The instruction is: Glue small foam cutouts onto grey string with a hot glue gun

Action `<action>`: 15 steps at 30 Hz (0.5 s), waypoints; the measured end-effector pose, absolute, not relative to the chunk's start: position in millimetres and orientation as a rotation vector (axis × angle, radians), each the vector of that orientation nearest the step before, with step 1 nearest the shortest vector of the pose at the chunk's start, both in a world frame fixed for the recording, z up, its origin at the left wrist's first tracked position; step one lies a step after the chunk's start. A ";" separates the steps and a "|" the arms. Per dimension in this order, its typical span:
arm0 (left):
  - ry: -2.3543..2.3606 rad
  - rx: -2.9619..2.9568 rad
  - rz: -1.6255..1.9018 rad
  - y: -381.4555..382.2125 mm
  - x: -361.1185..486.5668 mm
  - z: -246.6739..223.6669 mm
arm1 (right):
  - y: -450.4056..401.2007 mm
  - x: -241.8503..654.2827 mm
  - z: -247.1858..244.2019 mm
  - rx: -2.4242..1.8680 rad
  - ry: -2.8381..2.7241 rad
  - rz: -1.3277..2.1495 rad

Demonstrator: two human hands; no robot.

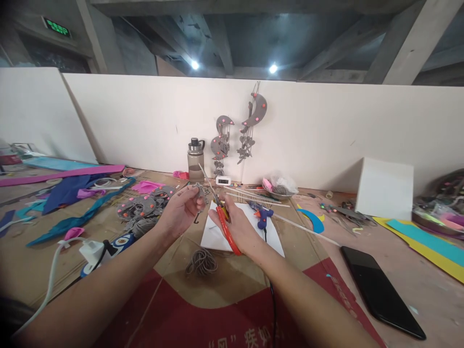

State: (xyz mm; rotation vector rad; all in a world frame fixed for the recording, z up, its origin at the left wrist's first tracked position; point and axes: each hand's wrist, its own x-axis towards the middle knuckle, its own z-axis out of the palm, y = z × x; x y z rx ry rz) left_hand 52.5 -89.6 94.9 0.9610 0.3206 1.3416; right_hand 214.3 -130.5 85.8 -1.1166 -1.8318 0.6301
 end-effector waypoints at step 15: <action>0.475 0.981 1.404 -83.9 44.1 96.1 | -139.7 210.3 93.4 -1.066 -1.847 1.097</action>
